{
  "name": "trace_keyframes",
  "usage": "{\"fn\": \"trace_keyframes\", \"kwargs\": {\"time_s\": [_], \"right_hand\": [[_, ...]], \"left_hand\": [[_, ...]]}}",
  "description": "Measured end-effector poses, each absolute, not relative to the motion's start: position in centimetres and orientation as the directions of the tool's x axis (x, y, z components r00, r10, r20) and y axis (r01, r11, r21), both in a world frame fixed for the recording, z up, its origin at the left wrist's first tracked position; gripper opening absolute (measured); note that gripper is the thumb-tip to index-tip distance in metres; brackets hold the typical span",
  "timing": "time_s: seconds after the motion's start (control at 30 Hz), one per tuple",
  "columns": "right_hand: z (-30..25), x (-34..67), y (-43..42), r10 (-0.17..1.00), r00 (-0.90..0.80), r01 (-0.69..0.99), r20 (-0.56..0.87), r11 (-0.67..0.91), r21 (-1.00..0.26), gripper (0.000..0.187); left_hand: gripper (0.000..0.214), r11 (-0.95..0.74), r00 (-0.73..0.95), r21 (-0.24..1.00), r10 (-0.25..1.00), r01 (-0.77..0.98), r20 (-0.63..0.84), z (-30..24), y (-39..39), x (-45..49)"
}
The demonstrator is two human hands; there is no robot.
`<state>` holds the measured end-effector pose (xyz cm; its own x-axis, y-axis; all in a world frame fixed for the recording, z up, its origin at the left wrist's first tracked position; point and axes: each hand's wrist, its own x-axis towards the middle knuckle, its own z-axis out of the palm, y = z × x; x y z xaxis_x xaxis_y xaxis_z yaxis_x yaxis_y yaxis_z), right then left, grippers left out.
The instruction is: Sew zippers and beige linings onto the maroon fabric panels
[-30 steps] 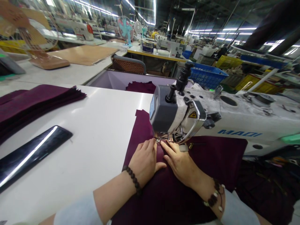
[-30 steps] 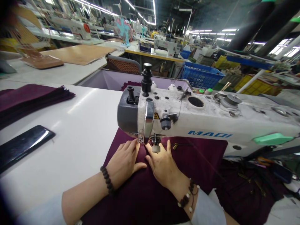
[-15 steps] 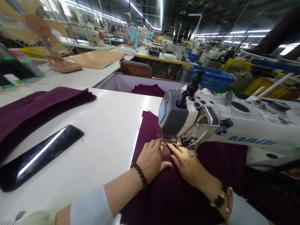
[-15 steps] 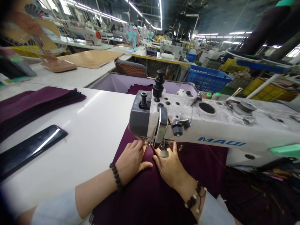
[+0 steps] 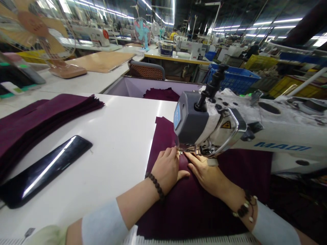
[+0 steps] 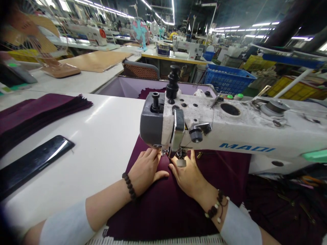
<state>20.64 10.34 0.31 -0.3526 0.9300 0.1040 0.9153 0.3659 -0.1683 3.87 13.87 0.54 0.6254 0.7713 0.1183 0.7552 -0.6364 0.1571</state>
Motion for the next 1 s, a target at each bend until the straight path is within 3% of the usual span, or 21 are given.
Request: {"fn": "trace_keyframes", "kwargs": {"time_s": [0.63,0.87,1.0], "right_hand": [[0.3,20.1,10.2,0.948,-0.313,0.934,0.06,0.319,-0.159,0.036],[1.7,20.4,9.9,0.95,-0.31,0.927,0.044,0.313,-0.208,0.038],[2.1,21.3,6.6,0.963,-0.265,0.961,0.054,0.268,-0.073,0.04]], "left_hand": [[0.065,-0.637,0.631,0.193,0.769,0.747,0.097,0.6,14.0,3.6],[0.065,-0.671,0.652,0.204,0.741,0.713,0.159,0.4,14.1,3.1],[0.068,-0.698,0.674,0.131,0.714,0.704,0.19,-0.5,11.7,0.3]]}}
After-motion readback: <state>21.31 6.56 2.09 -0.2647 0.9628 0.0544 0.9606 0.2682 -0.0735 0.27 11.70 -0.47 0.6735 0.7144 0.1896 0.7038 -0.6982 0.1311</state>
